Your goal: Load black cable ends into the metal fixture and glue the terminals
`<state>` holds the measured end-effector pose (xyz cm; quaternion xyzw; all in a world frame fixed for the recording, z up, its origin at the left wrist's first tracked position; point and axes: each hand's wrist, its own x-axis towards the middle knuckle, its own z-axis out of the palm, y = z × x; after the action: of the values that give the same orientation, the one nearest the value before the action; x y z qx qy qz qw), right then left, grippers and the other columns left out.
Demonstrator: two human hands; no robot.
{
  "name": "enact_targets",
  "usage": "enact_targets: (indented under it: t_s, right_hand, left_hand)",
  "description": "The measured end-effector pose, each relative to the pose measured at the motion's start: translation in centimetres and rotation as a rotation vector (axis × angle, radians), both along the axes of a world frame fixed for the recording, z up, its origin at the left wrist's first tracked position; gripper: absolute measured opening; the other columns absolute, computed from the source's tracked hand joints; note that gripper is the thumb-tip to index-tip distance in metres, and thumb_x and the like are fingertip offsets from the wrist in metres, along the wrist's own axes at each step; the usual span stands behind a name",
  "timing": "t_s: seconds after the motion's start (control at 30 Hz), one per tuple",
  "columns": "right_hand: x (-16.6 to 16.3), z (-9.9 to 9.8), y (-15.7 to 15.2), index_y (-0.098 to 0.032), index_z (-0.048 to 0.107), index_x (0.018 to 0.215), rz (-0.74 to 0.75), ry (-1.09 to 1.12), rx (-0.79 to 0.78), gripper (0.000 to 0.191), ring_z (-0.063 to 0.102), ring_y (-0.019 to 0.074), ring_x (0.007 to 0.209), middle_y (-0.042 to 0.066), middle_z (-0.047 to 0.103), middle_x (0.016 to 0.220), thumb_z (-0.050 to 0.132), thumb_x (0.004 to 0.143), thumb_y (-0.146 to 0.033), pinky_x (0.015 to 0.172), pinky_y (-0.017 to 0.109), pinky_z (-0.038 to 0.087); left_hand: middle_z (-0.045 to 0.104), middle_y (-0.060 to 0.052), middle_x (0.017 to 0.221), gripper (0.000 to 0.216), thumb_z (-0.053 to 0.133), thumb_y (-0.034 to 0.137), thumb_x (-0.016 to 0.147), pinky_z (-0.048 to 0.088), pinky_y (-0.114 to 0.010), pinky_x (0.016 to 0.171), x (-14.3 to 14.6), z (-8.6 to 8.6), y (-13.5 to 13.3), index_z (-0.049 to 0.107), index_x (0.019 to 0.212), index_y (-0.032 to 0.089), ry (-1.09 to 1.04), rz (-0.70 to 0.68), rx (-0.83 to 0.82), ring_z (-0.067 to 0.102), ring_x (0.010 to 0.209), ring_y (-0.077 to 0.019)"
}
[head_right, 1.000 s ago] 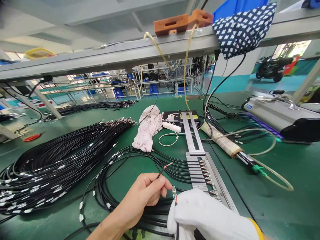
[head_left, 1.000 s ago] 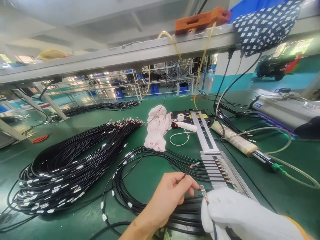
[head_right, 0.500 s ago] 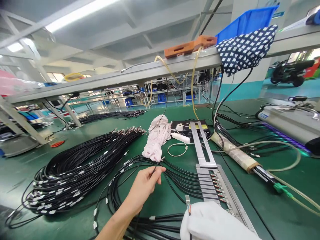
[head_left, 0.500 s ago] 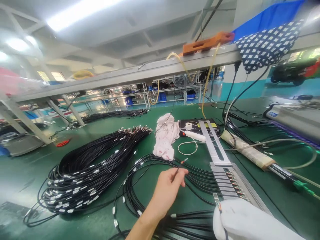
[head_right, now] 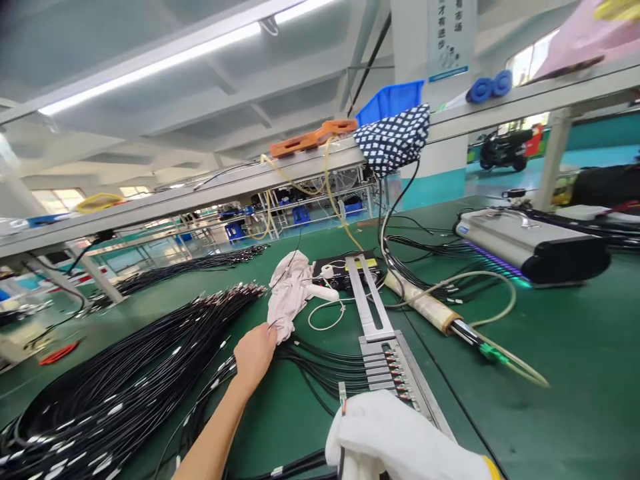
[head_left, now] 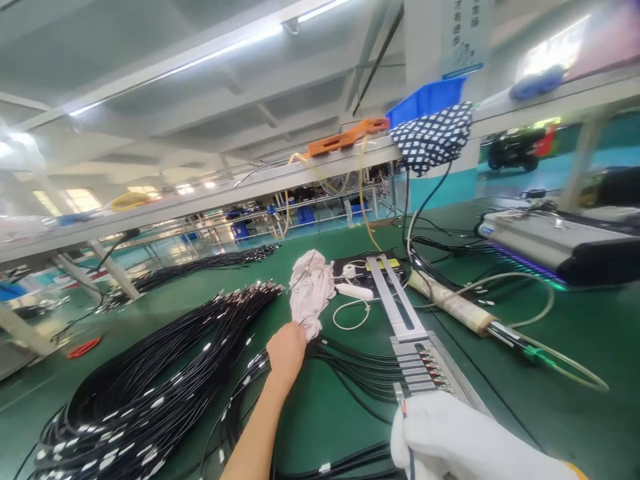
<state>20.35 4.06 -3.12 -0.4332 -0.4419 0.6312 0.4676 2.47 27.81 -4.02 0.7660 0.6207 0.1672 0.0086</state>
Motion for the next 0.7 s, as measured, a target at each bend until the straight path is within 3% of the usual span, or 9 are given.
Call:
enact_targets:
  t_s: [0.17,0.33,0.47,0.57,0.7]
  right_hand:
    - [0.2,-1.4,1.2,-0.013,0.069,0.08,0.015,0.115,0.005,0.045,0.055,0.0136,0.054,0.002,0.06,0.059,0.068,0.078,-0.059,0.053,0.024,0.039]
    - [0.3,-1.5,1.3,-0.012,0.07,0.08,-0.032,0.114,0.011,0.046,0.055,0.0127,0.052,0.004,0.063,0.057,0.067,0.079,-0.058,0.053,0.023,0.039]
    - [0.4,-1.8,1.2,-0.012,0.07,0.082,-0.046,0.076,0.02,0.046,0.057,0.0135,0.053,0.006,0.065,0.06,0.065,0.081,-0.058,0.053,0.023,0.04]
    - [0.4,-2.1,1.1,-0.013,0.068,0.081,-0.026,0.076,0.021,0.05,0.056,0.0135,0.052,0.005,0.064,0.059,0.066,0.079,-0.063,0.053,0.024,0.039]
    - [0.2,-2.1,0.8,-0.014,0.068,0.082,-0.05,0.026,0.013,0.05,0.055,0.0145,0.055,0.004,0.061,0.057,0.062,0.082,-0.064,0.059,0.026,0.04]
  left_hand:
    - [0.071,-0.015,0.096,0.024,0.042,0.024,0.099,0.04,-0.03,0.068,-0.6,-1.3,0.8,0.064,0.097,0.015,0.009,0.021,0.058,0.069,0.09,-0.0302]
    - [0.071,-0.013,0.102,0.024,0.043,0.019,0.097,0.035,-0.028,0.066,-1.2,-2.7,2.3,0.059,0.114,0.017,-0.117,-0.018,0.093,0.066,0.089,-0.0277]
    - [0.066,-0.007,0.079,0.015,0.051,0.028,0.096,0.03,-0.027,0.064,-1.5,-3.8,3.2,0.064,0.093,0.019,-0.3,-0.041,0.084,0.062,0.078,-0.0245]
    - [0.055,-0.001,0.063,0.025,0.057,0.034,0.094,0.027,-0.026,0.062,-1.8,-4.3,3.6,0.059,0.073,0.019,-0.506,-0.043,0.053,0.055,0.069,-0.0198]
    - [0.042,0.005,0.053,0.042,0.056,0.055,0.092,0.025,-0.025,0.055,-2.2,-4.6,4.1,0.061,0.071,0.019,-0.871,-0.06,-0.052,0.043,0.055,-0.0144]
